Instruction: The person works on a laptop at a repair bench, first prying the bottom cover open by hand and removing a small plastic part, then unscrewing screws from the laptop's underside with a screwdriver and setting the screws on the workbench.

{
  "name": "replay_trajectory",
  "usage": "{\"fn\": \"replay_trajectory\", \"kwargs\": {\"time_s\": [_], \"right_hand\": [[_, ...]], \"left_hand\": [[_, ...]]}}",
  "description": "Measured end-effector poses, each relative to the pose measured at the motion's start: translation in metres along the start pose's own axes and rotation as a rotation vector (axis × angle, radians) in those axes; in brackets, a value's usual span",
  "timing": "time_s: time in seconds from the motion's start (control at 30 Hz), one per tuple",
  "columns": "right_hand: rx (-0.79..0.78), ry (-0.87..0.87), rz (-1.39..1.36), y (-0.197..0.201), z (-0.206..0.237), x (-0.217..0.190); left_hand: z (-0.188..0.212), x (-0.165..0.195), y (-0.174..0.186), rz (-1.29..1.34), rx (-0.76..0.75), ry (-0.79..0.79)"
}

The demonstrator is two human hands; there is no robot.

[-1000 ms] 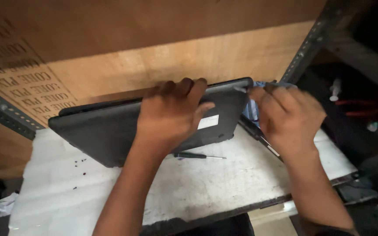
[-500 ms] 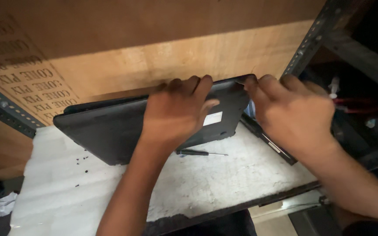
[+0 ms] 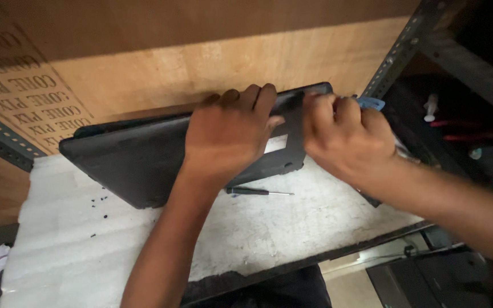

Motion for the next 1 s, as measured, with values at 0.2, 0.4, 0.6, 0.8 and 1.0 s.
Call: {"fn": "replay_trajectory", "kwargs": {"time_s": [0.2, 0.4, 0.6, 0.8, 1.0], "right_hand": [[-0.519, -0.057, -0.500, -0.045, -0.006, 0.042], [-0.596, -0.079, -0.753, -0.079, -0.026, 0.064], [-0.394, -0.075, -0.490, -0.036, -0.015, 0.041], [-0.021, 0.032, -0.180, -0.008, 0.008, 0.008], [0.085, 0.188, 0.141, -0.008, 0.008, -0.014]], "left_hand": [[0.002, 0.002, 0.004, 0.015, 0.014, -0.014], [0.000, 0.002, 0.003, 0.001, -0.014, -0.013], [0.001, 0.001, 0.006, 0.007, 0.085, -0.008], [0.003, 0.001, 0.000, 0.005, 0.021, -0.004], [0.002, 0.000, 0.002, 0.033, 0.054, -0.008]]}}
Point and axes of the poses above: each hand's wrist, its own z-axis away from the middle knuckle, its own y-axis out of the back of the hand, x = y × z, the point moved 6 cm from there along -z, towards the middle knuckle, and after that the axes turned 1 degree about x, right-handed, at the moved point
